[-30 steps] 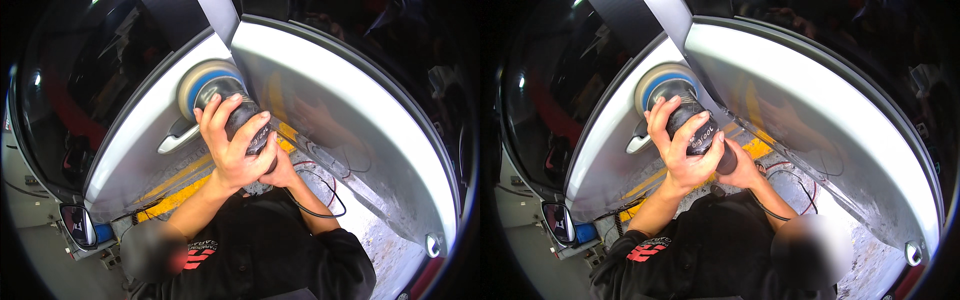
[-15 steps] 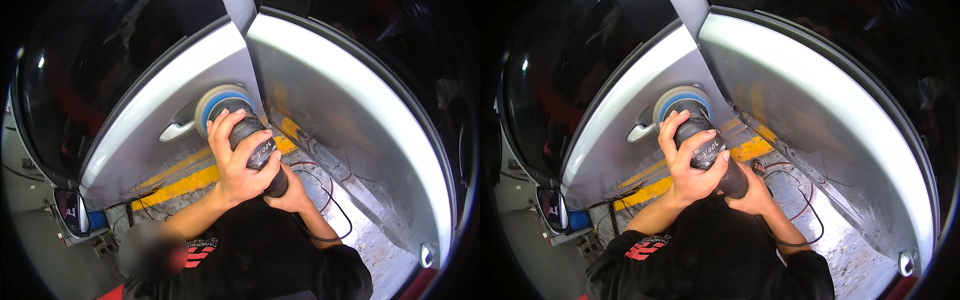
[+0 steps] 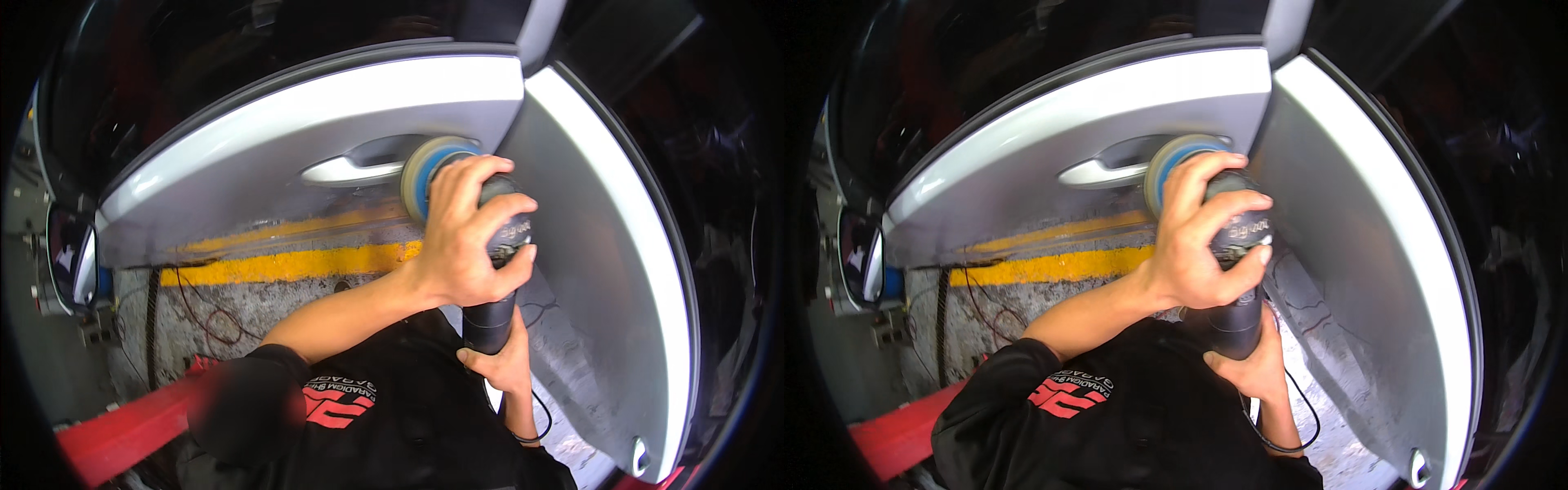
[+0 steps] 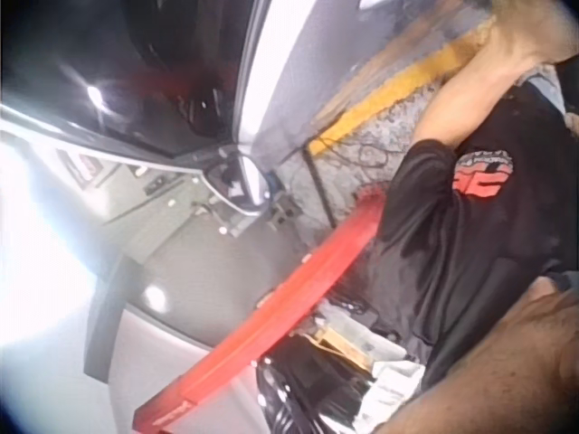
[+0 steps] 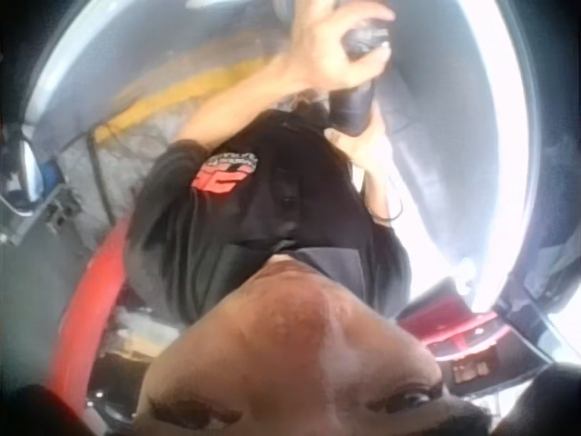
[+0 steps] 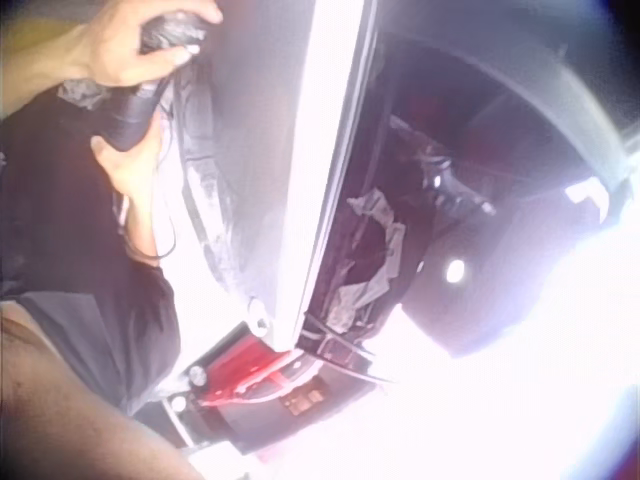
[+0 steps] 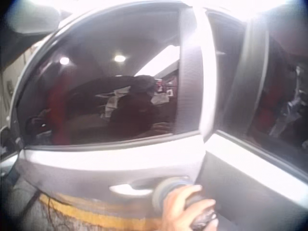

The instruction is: The person uses a rotary polisher to buff the exterior of a silver car, focusing on the driver-side door and front fender. They apply polishing compound to the pad and move the tool in circular motions across the paint surface.

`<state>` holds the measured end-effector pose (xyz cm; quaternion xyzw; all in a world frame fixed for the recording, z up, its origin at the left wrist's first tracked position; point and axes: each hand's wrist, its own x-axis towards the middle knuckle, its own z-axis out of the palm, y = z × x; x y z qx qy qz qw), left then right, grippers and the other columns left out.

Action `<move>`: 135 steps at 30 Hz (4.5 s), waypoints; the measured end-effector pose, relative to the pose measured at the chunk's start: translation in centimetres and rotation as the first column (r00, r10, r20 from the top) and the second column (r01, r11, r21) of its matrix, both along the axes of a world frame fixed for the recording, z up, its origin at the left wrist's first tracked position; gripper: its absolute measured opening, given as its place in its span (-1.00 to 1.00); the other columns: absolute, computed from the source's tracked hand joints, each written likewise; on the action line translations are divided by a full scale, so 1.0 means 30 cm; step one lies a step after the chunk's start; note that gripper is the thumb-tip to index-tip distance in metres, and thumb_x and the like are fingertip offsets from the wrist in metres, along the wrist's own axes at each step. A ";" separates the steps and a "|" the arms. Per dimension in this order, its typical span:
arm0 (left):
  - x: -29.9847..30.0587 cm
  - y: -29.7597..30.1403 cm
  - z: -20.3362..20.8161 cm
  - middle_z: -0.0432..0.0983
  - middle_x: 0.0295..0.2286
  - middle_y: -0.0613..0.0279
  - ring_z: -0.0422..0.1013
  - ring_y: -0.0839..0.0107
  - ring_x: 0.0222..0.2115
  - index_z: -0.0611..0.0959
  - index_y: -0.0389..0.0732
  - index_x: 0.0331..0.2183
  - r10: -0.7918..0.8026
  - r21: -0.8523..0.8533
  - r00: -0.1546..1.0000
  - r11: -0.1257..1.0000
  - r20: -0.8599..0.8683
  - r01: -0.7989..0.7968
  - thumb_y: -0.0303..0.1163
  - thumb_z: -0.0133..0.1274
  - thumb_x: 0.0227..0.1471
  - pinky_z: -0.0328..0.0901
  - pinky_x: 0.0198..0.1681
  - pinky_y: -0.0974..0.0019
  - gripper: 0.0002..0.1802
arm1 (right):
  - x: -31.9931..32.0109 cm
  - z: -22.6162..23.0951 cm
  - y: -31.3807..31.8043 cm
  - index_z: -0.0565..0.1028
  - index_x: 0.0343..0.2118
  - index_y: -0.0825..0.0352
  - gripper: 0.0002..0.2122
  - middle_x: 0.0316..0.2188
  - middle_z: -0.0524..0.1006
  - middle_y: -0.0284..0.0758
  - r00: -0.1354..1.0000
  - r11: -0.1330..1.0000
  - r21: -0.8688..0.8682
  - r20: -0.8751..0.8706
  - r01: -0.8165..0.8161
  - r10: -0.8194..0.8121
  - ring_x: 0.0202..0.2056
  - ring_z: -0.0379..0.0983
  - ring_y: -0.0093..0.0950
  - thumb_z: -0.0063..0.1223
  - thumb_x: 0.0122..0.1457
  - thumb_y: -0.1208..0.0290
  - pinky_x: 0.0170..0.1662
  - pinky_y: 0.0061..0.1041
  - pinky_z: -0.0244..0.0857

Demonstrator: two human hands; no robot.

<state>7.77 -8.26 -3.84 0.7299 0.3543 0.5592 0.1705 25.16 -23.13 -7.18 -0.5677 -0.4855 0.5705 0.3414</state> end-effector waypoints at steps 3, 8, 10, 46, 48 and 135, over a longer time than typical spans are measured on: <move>-0.025 -0.016 -0.014 0.40 0.11 -0.13 0.35 -0.13 0.11 0.72 -0.19 -0.15 0.000 0.013 0.998 1.000 0.061 -0.001 -0.35 0.37 -0.23 0.22 0.23 -0.08 -0.52 | -0.020 0.018 -0.003 0.33 0.17 0.44 -0.21 -0.10 0.59 -0.21 0.999 1.000 0.026 0.052 -0.013 0.011 -0.10 0.54 -0.43 0.53 -0.17 0.42 0.02 -0.33 0.46; -0.150 -0.059 -0.050 0.38 0.10 -0.13 0.32 -0.15 0.11 0.71 -0.18 -0.16 0.037 0.026 0.987 0.999 0.159 -0.042 -0.31 0.34 -0.23 0.18 0.23 -0.11 -0.52 | -0.103 0.066 -0.015 0.28 0.27 0.47 -0.10 -0.02 0.62 -0.10 0.980 0.995 0.022 0.175 -0.101 0.096 -0.01 0.60 -0.33 0.56 -0.14 0.31 0.10 -0.31 0.45; -0.220 -0.082 -0.051 0.38 0.11 -0.15 0.32 -0.14 0.12 0.72 -0.21 -0.15 0.053 0.030 0.983 0.998 0.176 -0.059 -0.31 0.33 -0.22 0.18 0.24 -0.10 -0.52 | -0.139 0.071 -0.019 0.25 0.32 0.47 -0.06 0.02 0.61 -0.05 0.956 0.987 0.050 0.259 -0.156 0.138 0.03 0.61 -0.25 0.56 -0.13 0.28 0.13 -0.26 0.45; -0.557 -0.116 -0.253 0.43 0.10 -0.03 0.28 -0.17 0.24 0.59 -0.04 0.00 -0.025 0.275 0.935 0.953 -0.353 0.130 -0.14 0.40 -0.10 -0.05 0.42 -0.31 -0.40 | -0.643 -0.441 0.213 0.44 0.19 0.35 -0.28 -0.01 0.61 -0.02 0.984 0.855 0.491 -0.136 0.167 -0.114 -0.05 0.65 -0.04 0.44 -0.06 0.18 0.03 -0.18 0.52; -0.637 -0.124 -0.278 0.36 0.16 -0.09 0.23 -0.24 0.28 0.52 -0.04 0.09 0.003 0.321 0.918 0.937 -0.396 0.135 -0.12 0.43 -0.12 -0.01 0.40 -0.34 -0.27 | -0.704 -0.465 0.223 0.44 0.20 0.34 -0.26 0.01 0.61 -0.03 0.988 0.815 0.559 -0.079 0.151 -0.129 -0.01 0.63 -0.05 0.47 -0.10 0.22 0.07 -0.17 0.51; -0.345 -0.019 -0.109 0.55 -0.04 0.21 0.41 0.05 0.11 0.74 0.00 -0.41 -0.310 0.137 0.845 0.905 -0.435 0.403 -0.34 0.33 -0.29 -0.03 0.35 -0.32 -0.76 | -0.643 -0.411 0.142 0.23 0.37 0.40 -0.09 0.26 0.38 -0.18 0.789 0.872 0.269 -0.584 0.408 -0.189 0.25 0.38 -0.34 0.54 -0.05 0.45 0.29 -0.28 0.34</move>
